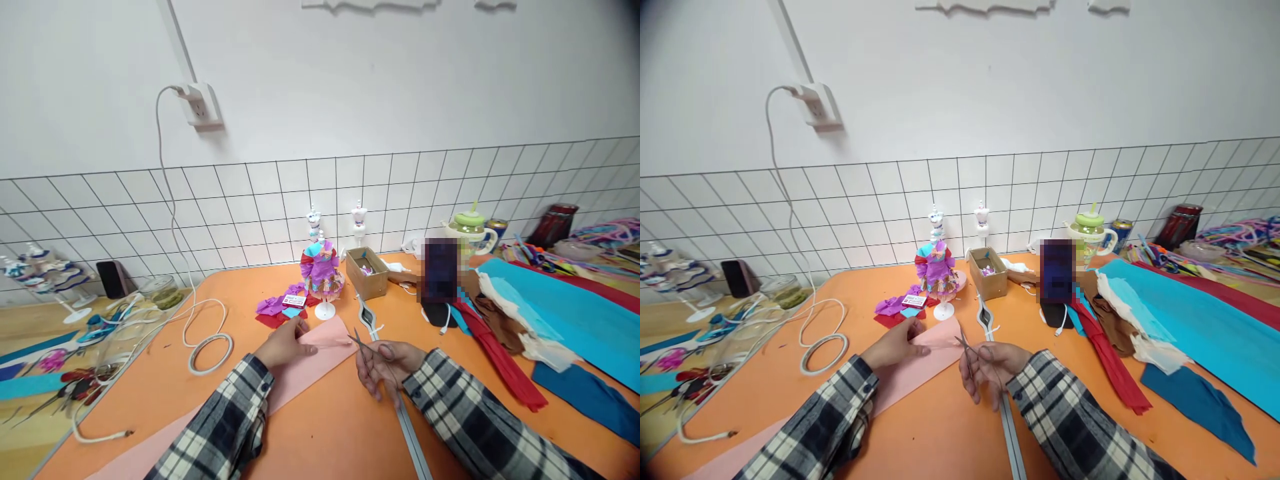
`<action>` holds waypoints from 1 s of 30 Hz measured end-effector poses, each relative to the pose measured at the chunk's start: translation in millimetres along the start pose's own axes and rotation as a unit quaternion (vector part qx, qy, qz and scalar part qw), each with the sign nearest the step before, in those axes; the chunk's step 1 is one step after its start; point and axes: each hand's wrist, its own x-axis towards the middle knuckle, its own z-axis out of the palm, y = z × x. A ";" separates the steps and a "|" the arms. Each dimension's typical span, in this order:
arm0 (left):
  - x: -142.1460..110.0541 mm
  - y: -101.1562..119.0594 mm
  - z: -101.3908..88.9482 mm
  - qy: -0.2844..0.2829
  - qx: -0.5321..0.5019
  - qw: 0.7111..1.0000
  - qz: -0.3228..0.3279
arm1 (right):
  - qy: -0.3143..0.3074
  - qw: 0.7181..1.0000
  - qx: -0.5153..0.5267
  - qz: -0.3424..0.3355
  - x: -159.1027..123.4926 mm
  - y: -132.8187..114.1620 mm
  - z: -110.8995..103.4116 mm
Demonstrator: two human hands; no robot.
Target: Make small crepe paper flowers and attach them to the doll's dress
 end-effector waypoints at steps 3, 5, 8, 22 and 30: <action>-4.1 10.3 0.9 0.070 -0.046 0.996 0.038 | -0.020 0.999 0.031 -0.021 3.6 5.4 5.4; -8.7 19.8 6.3 0.027 -0.153 0.983 0.095 | -0.027 0.999 0.039 -0.027 7.2 7.4 7.4; -17.2 32.2 19.6 -0.094 -0.288 0.945 0.122 | -0.029 0.999 0.035 -0.020 11.5 10.4 7.8; -20.4 41.6 21.1 -0.063 -0.322 0.940 0.094 | 0.032 0.998 -0.060 -0.008 2.9 10.1 8.2; -23.2 36.3 55.8 -0.134 -0.564 0.815 0.012 | 0.502 0.734 -0.395 -0.230 33.7 13.4 25.8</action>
